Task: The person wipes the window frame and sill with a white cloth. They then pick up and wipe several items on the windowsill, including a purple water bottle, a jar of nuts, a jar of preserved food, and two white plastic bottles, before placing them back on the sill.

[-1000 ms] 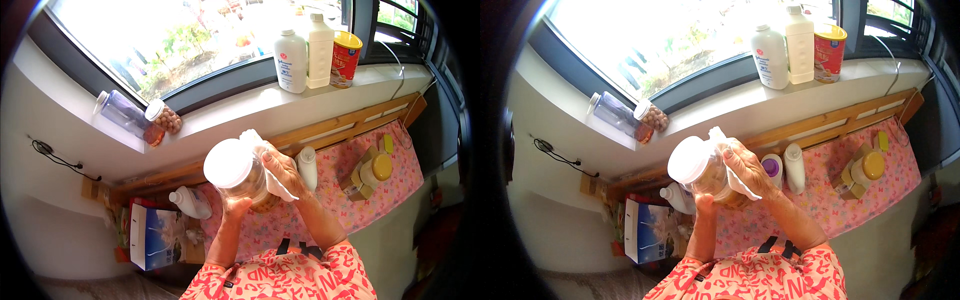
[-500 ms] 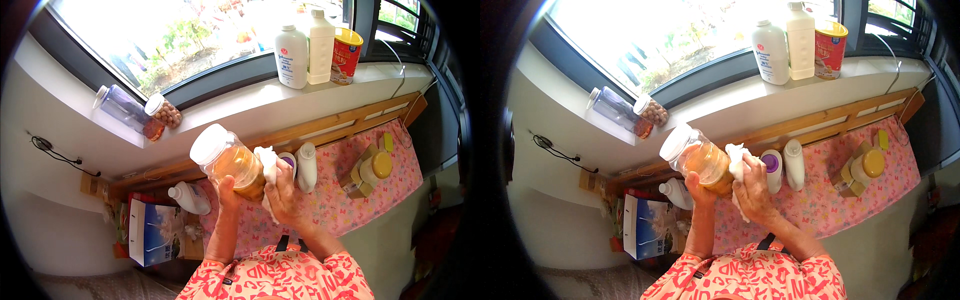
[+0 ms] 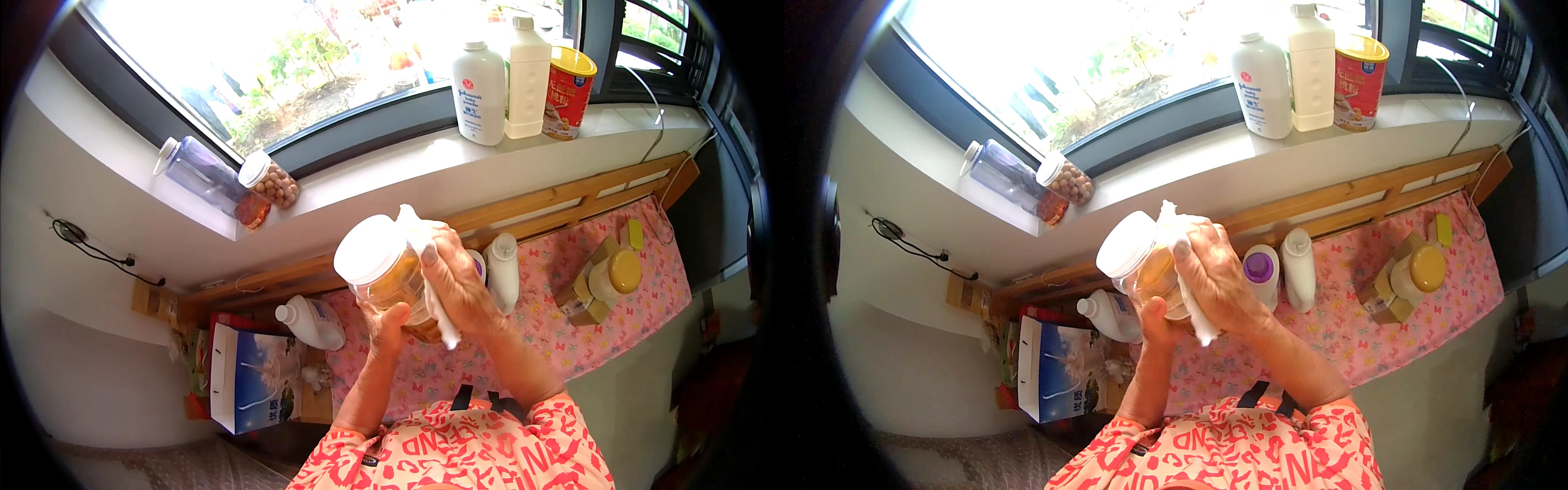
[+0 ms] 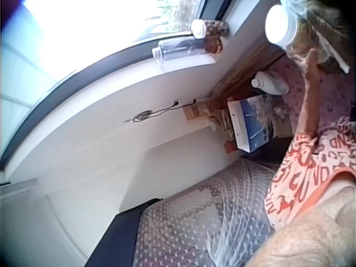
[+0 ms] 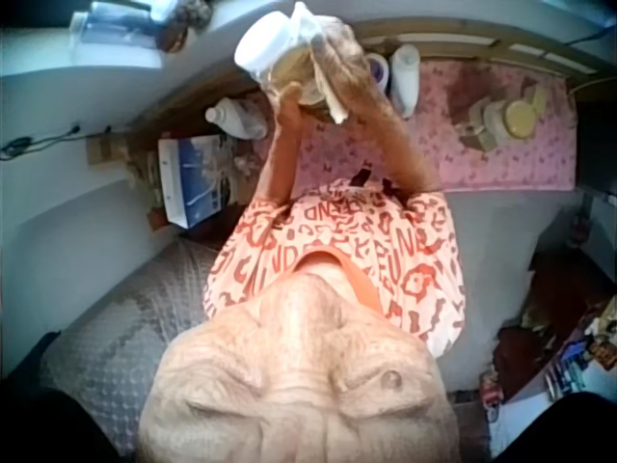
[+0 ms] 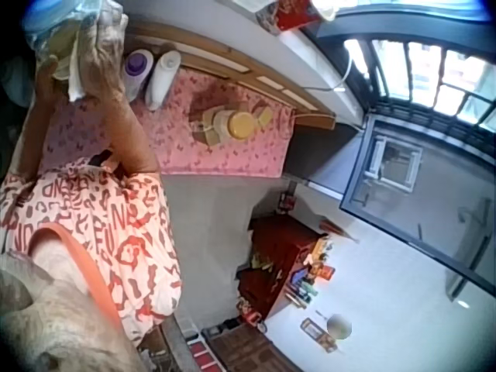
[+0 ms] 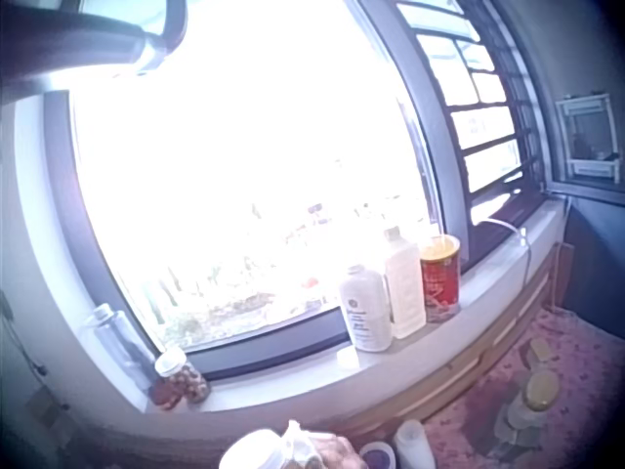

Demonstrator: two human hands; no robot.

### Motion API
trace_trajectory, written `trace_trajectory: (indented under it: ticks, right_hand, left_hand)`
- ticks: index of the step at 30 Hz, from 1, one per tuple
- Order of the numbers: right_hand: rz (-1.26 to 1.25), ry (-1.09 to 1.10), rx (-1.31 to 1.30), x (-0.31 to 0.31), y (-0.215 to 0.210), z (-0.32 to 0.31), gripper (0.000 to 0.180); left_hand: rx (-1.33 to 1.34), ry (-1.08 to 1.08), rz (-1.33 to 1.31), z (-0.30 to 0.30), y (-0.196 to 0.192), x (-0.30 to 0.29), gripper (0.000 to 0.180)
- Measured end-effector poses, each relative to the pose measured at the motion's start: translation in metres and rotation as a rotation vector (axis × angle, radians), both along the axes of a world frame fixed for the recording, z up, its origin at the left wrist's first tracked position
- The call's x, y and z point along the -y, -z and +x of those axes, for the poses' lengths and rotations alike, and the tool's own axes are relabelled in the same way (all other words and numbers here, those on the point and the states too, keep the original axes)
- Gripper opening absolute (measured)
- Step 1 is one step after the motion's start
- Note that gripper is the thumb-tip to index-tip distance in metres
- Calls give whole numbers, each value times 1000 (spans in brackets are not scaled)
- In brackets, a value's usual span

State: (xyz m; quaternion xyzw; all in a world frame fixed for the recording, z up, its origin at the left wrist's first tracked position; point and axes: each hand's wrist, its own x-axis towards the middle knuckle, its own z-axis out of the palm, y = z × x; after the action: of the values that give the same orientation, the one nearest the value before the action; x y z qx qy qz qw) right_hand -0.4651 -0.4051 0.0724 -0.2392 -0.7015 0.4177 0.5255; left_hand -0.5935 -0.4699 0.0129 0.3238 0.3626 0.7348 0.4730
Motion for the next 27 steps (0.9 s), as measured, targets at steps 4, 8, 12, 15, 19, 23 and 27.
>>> trace_trajectory:
  ticks: [4, 8, 12, 15, 19, 23, 27]
  right_hand:
    - [-584, -347, -238, -15, -17, -2, 43]
    - [-129, -176, -111, -17, -1, -4, 37]
    - [343, 161, 64, 7, 5, -6, 50]
    - [493, 334, 245, 33, 14, -4, 59]
    - [534, 378, 259, 40, 21, -4, 59]
    - [381, 215, 168, 19, -9, 0, 48]
    - [-24, -71, -78, 3, -15, -2, 44]
  left_hand:
    - [6, -5, -19, 2, 5, 2, 92]
    - [-15, -36, 24, 2, 2, -5, 89]
    - [-12, -69, 20, 2, -14, -6, 86]
    - [-2, -42, 27, 4, -25, -6, 85]
    - [63, 133, 25, 4, -19, 0, 85]
    - [91, 176, 21, 2, -15, 5, 84]
    - [88, 117, 30, 0, -13, 4, 86]
